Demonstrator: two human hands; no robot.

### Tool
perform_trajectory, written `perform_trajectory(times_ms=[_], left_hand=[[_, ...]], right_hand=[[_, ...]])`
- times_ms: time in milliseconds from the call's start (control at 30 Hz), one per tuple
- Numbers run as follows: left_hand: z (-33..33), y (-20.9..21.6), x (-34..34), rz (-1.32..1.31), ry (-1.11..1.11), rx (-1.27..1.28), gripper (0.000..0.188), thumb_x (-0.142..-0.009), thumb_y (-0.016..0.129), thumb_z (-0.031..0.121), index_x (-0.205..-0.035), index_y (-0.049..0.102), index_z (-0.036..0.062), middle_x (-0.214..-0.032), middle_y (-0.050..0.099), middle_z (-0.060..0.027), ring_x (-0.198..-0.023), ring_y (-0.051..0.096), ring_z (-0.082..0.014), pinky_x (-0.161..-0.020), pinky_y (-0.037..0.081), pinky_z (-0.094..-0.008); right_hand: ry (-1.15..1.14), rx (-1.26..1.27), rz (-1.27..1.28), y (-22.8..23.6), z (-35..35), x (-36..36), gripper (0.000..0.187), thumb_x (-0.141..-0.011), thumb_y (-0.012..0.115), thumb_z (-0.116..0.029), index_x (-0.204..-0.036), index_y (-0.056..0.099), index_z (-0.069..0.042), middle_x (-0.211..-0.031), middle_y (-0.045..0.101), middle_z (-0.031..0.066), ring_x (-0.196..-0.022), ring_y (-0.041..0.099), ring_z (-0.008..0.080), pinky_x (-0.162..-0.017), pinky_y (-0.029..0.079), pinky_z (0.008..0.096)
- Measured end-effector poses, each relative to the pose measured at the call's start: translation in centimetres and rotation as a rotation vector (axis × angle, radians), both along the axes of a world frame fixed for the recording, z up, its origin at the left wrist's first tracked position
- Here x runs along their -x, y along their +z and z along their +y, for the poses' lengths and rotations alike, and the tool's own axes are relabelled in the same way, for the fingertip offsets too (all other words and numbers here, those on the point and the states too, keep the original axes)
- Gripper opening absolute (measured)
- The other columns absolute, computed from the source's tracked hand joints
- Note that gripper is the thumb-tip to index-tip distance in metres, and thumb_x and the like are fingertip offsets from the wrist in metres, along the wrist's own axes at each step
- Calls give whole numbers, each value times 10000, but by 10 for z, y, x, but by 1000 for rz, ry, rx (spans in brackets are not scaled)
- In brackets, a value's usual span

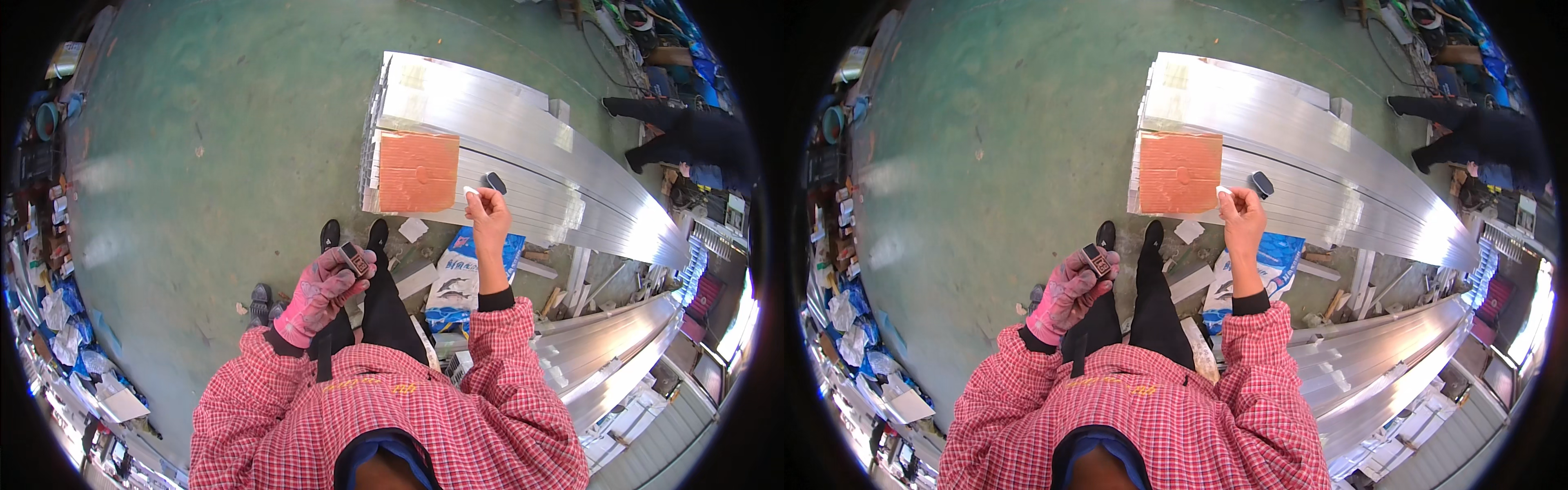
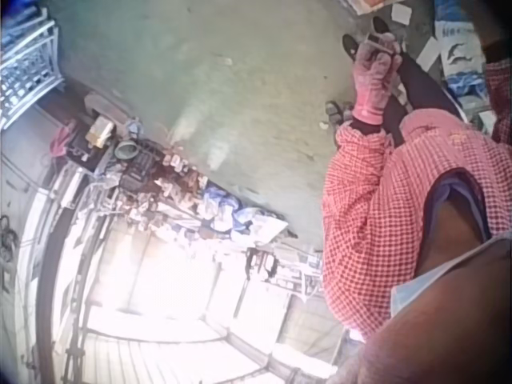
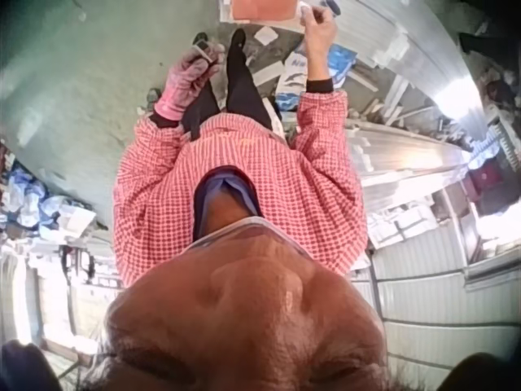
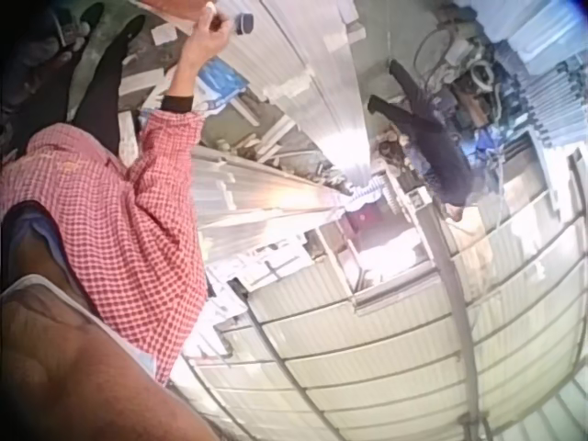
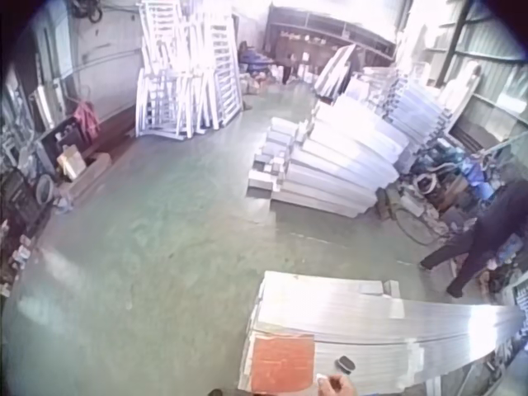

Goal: The person sits on the floor, opens a paint can, and pours paint onto a square tile. They then use a small brush to apply paint to the tile and a small black object, moving between the floor and a nearby metal workbench.

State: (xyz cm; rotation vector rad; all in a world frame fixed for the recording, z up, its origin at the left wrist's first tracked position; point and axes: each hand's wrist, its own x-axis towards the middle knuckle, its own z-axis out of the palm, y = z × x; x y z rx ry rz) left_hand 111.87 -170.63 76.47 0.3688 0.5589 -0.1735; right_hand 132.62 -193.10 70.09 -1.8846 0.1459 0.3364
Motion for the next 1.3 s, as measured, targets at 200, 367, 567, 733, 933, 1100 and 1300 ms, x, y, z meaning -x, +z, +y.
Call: perform_trajectory(times_ms=[200,367,567,733,933,1100,1300], left_hand=[[-1,-8,1,37,-10,-8,471,-869,647,144,-1287,453,45,-1231,554,-121,-1069,582,-194,-892,526,-277],[-4,-14,-1,46,0,-16,403,-909,587,133,-1277,450,42,-1218,558,-109,-1067,596,-193,-878,535,-285],[-8,-20,-3,88,47,3,436,-922,585,228,-1284,428,42,-1205,562,-119,-1026,615,-177,-863,543,-285],[-11,-22,-7,98,87,14,447,-913,594,287,-1256,438,46,-1176,577,-122,-969,634,-157,-840,553,-279],[-14,-27,-6,111,88,13,448,-910,594,302,-1243,442,44,-1155,585,-120,-941,638,-150,-823,557,-273],[-16,-28,-5,105,77,6,439,-920,576,312,-1240,443,42,-1146,587,-115,-929,629,-143,-804,551,-256],[-17,-28,-7,105,82,6,439,-926,565,317,-1239,442,36,-1134,588,-116,-916,621,-144,-787,541,-261]], right_hand=[[293,320,-343,-43,8,-12,129,-767,670,-42,-886,630,-16,-791,586,68,-713,574,168,-641,469,276],[393,387,-337,-82,7,-17,138,-765,671,-51,-890,618,-30,-807,605,90,-748,597,217,-670,476,316],[424,490,-358,-97,12,-17,158,-750,690,-92,-868,586,-80,-839,605,92,-797,593,283,-668,466,382],[428,517,-377,-109,10,-15,156,-749,690,-104,-874,597,-101,-887,591,81,-853,568,295,-705,454,400],[438,503,-406,-114,9,-14,151,-747,689,-101,-870,602,-99,-884,585,84,-862,566,300,-711,454,404],[423,482,-408,-115,8,-16,141,-746,691,-102,-856,603,-97,-870,584,85,-862,565,305,-711,455,404],[432,491,-416,-118,7,-17,140,-746,688,-97,-853,598,-95,-856,585,87,-843,561,313,-701,455,406]])
